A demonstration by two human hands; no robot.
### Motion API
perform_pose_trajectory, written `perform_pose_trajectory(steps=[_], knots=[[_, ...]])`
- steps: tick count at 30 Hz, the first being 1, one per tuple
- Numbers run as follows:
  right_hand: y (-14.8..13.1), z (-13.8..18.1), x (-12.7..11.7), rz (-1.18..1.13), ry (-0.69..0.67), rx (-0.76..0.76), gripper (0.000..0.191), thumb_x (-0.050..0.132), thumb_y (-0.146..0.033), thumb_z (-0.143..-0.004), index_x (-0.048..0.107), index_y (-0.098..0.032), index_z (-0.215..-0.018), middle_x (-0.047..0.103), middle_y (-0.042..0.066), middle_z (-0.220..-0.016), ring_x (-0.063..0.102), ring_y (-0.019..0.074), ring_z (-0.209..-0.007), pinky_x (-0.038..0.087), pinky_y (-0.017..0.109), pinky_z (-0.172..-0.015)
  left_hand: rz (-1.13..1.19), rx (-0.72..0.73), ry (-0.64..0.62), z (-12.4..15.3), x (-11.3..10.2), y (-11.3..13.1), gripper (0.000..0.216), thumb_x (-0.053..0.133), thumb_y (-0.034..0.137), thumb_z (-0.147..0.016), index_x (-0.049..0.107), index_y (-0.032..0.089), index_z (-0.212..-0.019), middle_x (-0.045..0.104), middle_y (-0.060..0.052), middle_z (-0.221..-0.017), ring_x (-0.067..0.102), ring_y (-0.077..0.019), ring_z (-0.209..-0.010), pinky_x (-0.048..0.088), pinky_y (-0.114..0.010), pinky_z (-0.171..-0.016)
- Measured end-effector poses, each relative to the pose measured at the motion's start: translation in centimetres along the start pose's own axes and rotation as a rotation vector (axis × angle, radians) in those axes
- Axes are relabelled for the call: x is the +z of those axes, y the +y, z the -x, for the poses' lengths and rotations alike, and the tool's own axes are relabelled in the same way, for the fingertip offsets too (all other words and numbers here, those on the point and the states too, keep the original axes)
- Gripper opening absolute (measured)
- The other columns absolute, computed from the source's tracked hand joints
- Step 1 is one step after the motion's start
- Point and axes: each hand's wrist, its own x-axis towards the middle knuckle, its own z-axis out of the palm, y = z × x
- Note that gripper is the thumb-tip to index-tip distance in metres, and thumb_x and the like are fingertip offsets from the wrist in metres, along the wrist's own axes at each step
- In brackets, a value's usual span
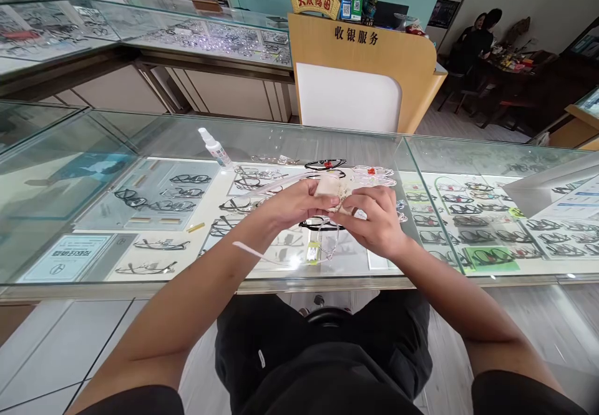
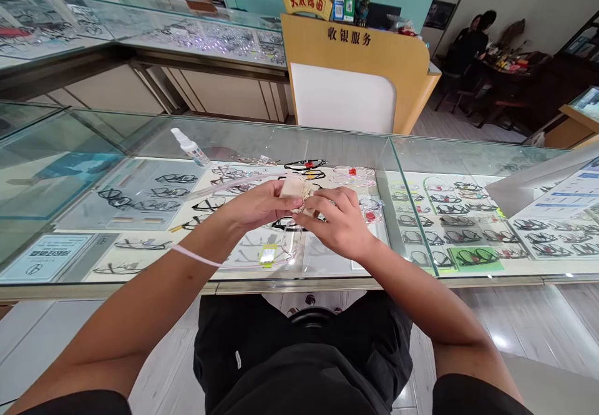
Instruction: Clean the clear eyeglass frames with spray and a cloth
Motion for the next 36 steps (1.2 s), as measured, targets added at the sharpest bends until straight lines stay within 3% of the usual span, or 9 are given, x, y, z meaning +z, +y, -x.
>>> perform_pose_trajectory(steps=[4,7,10,13,15,17,20,28,36], knots=[[-0.4,-0.2,-0.1,-0.017,0.028,-0.041,0.02,0.085,-0.017,-0.098,0.083,-0.034,-0.108,0.08,0.0,-0.105,0.067,0.0217,-0.113,0.048,0.039,-0.101,-0.181,0.128,0.037,-0.1,1.1,-0.5,0.054,0.091,0.067,-0.085,0.072,0.017,-0.089,0.064,-0.001,-0.082,0.056,-0.0143,-0.074,0.042,-0.028,-0.068],[-0.4,-0.3,0.0,-0.002,0.036,-0.078,0.017,0.084,-0.015,-0.098,0.082,-0.031,-0.103,0.079,0.001,-0.106,0.065,0.0217,-0.115,0.048,0.039,-0.102,-0.332,0.171,0.173,-0.3,1.7,-0.9,0.063,0.077,0.079,-0.092,0.065,0.018,-0.08,0.057,0.001,-0.074,0.05,-0.014,-0.07,0.037,-0.029,-0.068],[-0.1,-0.3,-0.1,0.009,0.044,-0.059,0.018,0.083,-0.015,-0.099,0.082,-0.032,-0.104,0.076,0.001,-0.107,0.064,0.0222,-0.115,0.047,0.039,-0.102,-0.371,0.18,0.283,-0.2,1.3,-1.0,0.063,0.076,0.081,-0.092,0.072,0.018,-0.088,0.068,-0.002,-0.083,0.06,-0.0181,-0.08,0.045,-0.031,-0.077],[0.4,-0.2,-0.1,-0.001,0.066,-0.005,0.025,0.083,-0.013,-0.097,0.082,-0.034,-0.108,0.074,0.002,-0.108,0.065,0.0231,-0.114,0.046,0.04,-0.1,-0.219,0.142,0.152,0.1,0.2,-0.5,0.056,0.083,0.073,-0.09,0.08,0.019,-0.106,0.079,-0.008,-0.105,0.07,-0.0233,-0.097,0.054,-0.037,-0.094],[0.5,-0.2,-0.2,-0.023,0.073,0.02,0.028,0.084,-0.011,-0.096,0.082,-0.036,-0.11,0.074,0.001,-0.107,0.067,0.0233,-0.113,0.047,0.041,-0.098,-0.112,0.118,0.019,0.2,-0.3,-0.1,0.056,0.093,0.066,-0.083,0.081,0.019,-0.11,0.08,-0.011,-0.11,0.072,-0.0252,-0.1,0.056,-0.039,-0.095],[0.5,-0.1,-0.2,-0.041,0.07,0.03,0.028,0.082,-0.012,-0.098,0.082,-0.037,-0.112,0.075,0.001,-0.106,0.068,0.0231,-0.112,0.048,0.042,-0.097,-0.081,0.122,-0.043,0.2,-0.5,0.2,0.055,0.099,0.06,-0.077,0.082,0.018,-0.108,0.08,-0.012,-0.108,0.073,-0.0257,-0.099,0.056,-0.037,-0.092],[0.3,0.0,-0.1,-0.032,0.072,0.046,0.026,0.079,-0.018,-0.102,0.082,-0.041,-0.113,0.077,-0.001,-0.105,0.069,0.0218,-0.111,0.049,0.042,-0.095,-0.179,0.172,0.001,0.2,0.1,0.2,0.047,0.095,0.06,-0.083,0.081,0.019,-0.102,0.079,-0.009,-0.102,0.071,-0.0242,-0.095,0.054,-0.033,-0.087],[-0.4,0.2,0.3,-0.023,0.088,-0.016,0.022,0.084,-0.019,-0.099,0.082,-0.04,-0.107,0.079,-0.003,-0.098,0.07,0.0196,-0.104,0.05,0.04,-0.093,-0.429,0.285,0.304,-0.3,2.5,-0.8,0.066,0.07,0.083,-0.094,0.058,0.021,-0.075,0.052,0.0,-0.07,0.046,-0.0158,-0.068,0.035,-0.03,-0.064],[0.1,-0.3,-0.5,-0.157,0.13,0.19,0.026,0.081,-0.017,-0.098,0.083,-0.039,-0.111,0.072,0.001,-0.1,0.07,0.0221,-0.1,0.054,0.042,-0.089,-0.406,0.251,0.247,0.2,1.9,0.4,0.07,0.065,0.088,-0.093,0.062,0.021,-0.076,0.053,-0.001,-0.067,0.049,-0.0166,-0.064,0.044,-0.031,-0.063]])
